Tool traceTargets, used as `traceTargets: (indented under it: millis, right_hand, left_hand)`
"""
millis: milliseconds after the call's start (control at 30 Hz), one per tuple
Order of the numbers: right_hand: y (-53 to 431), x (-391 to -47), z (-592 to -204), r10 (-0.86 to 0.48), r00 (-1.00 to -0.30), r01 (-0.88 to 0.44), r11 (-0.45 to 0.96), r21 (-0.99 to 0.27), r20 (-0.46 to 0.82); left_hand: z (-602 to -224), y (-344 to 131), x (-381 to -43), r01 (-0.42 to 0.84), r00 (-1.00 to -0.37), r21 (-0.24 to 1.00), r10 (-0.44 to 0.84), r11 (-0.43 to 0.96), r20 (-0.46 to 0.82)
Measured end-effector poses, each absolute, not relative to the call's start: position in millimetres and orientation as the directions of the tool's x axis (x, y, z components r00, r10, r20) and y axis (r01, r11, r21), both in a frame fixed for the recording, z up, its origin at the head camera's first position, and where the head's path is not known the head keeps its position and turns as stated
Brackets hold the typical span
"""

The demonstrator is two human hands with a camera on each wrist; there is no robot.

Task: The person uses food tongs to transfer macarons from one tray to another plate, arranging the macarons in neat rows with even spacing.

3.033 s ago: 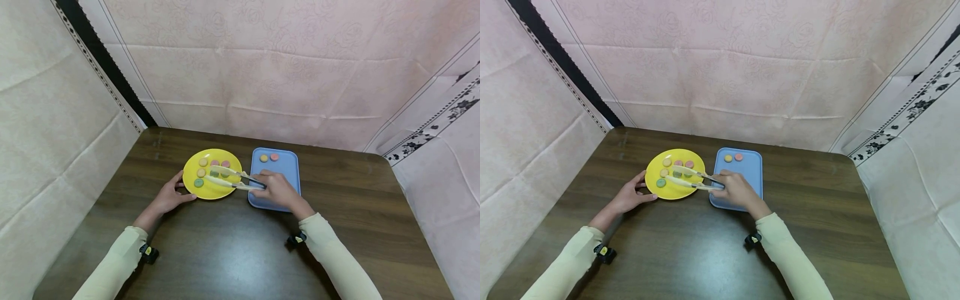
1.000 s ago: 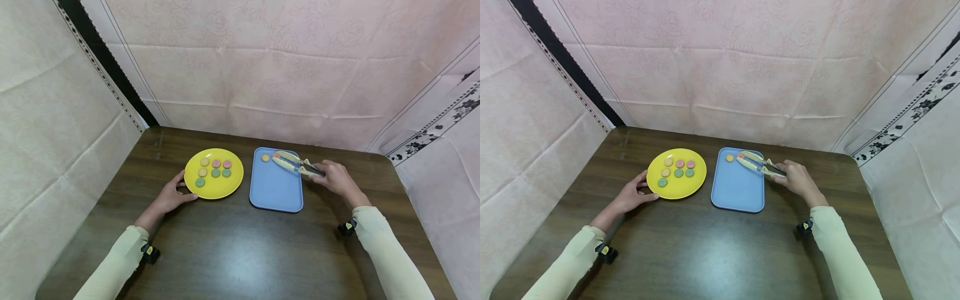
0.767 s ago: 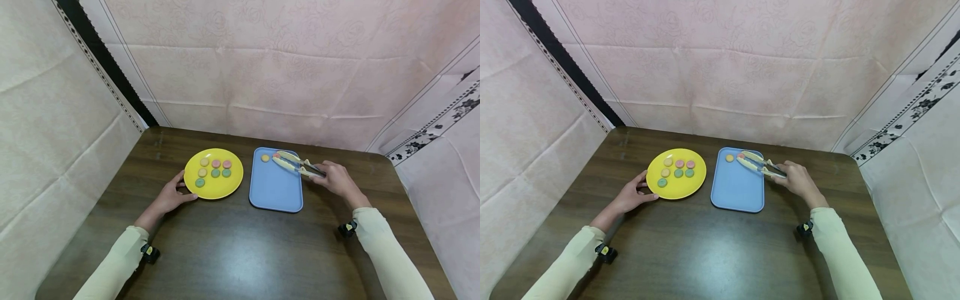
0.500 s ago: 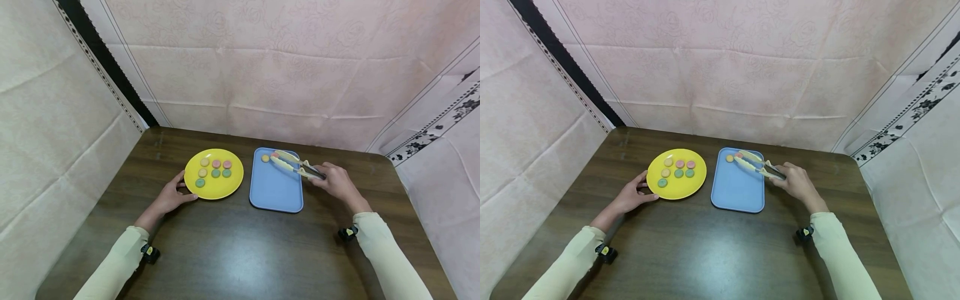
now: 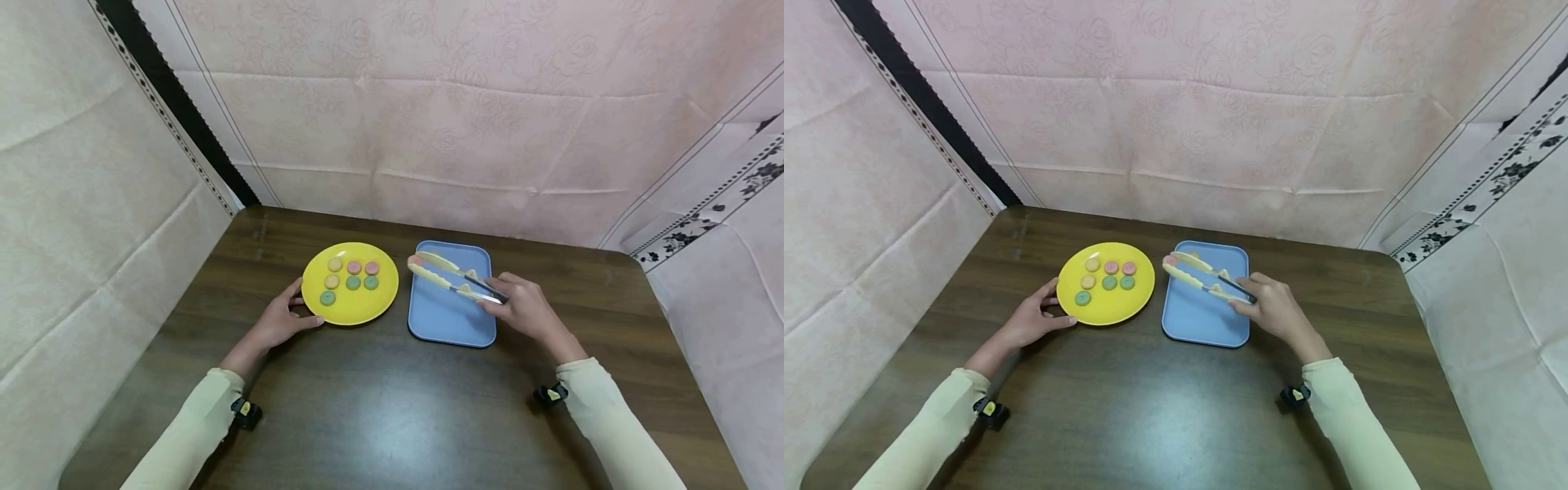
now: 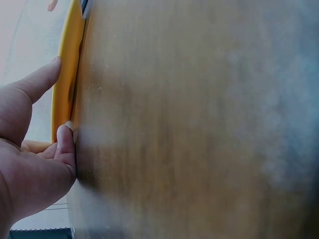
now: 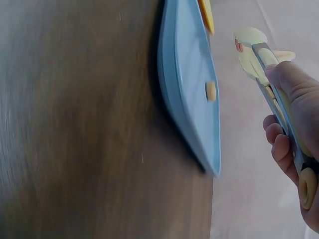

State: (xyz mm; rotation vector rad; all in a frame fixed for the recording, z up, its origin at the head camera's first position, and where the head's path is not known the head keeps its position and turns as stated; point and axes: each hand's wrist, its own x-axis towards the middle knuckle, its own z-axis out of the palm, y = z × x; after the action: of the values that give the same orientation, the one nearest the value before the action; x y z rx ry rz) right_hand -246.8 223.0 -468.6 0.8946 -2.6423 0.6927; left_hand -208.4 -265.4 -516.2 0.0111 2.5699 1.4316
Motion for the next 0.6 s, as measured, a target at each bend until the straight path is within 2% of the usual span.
traceTargets:
  millis: [600]
  right_hand:
    - [155, -241, -467, -0.687, -0.606, -0.795, 0.535, -0.285, 0.402]
  left_hand:
    - [-516, -265, -209, -0.101, -0.978, 0.840, 0.101, 0.533, -0.182]
